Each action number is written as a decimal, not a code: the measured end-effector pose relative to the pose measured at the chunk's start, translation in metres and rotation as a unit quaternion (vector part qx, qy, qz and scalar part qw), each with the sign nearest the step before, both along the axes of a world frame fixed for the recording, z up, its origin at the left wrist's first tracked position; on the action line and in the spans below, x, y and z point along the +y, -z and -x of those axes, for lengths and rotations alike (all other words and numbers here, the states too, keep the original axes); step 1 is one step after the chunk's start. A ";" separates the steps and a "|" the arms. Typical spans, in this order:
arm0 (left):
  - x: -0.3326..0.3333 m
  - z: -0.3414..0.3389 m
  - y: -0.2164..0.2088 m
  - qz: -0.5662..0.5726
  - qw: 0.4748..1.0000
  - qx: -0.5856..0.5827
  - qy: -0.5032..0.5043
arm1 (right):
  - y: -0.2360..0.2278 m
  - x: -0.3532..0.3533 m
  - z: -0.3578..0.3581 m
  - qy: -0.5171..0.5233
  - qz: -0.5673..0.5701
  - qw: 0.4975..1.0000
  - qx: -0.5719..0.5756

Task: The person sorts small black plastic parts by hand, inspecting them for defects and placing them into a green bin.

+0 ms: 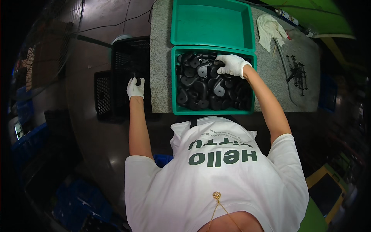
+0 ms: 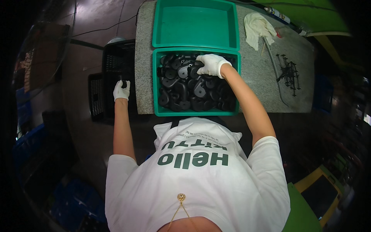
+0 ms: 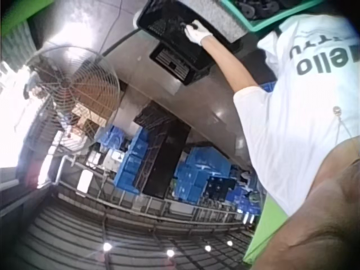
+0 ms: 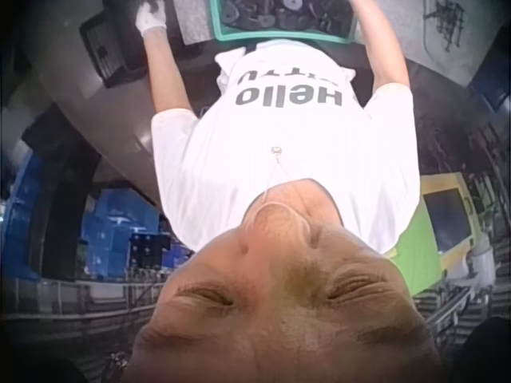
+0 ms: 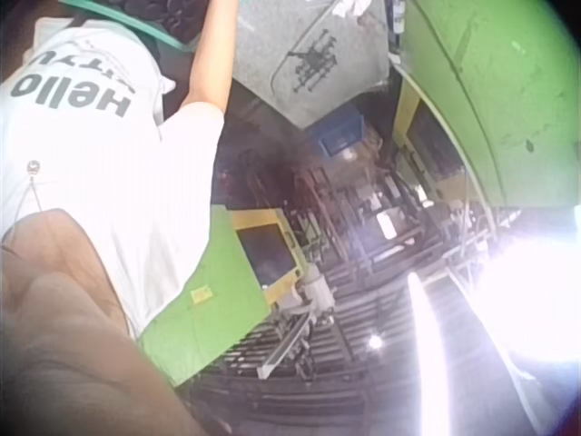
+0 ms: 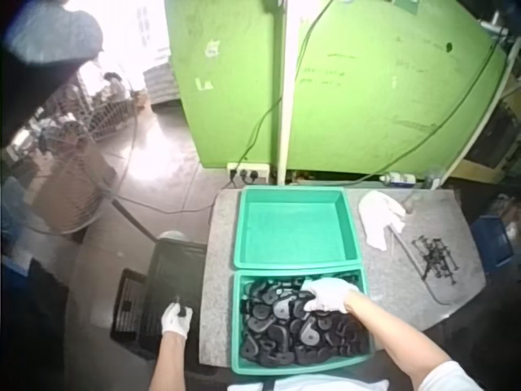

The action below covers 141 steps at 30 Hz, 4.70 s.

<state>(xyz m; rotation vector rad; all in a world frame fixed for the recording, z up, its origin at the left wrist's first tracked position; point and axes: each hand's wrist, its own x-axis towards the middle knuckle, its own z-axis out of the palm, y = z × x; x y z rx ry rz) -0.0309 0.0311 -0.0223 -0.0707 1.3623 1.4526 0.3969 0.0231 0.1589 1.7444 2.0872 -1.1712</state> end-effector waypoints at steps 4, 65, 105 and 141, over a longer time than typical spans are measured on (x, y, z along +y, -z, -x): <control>0.016 -0.007 -0.005 0.020 0.999 0.017 0.022 | 0.003 0.006 0.002 -0.021 0.060 0.998 -0.006; -0.102 -0.223 -0.226 -0.248 0.889 -0.089 0.375 | -0.097 -0.111 0.042 0.176 -0.210 0.927 0.255; -0.122 -0.219 -0.214 -0.315 0.859 0.158 0.371 | -0.102 -0.125 0.057 0.057 -0.299 0.945 0.118; -0.069 -0.174 -0.188 -0.271 0.817 0.360 0.361 | -0.018 -0.024 0.071 0.301 -0.053 0.904 0.299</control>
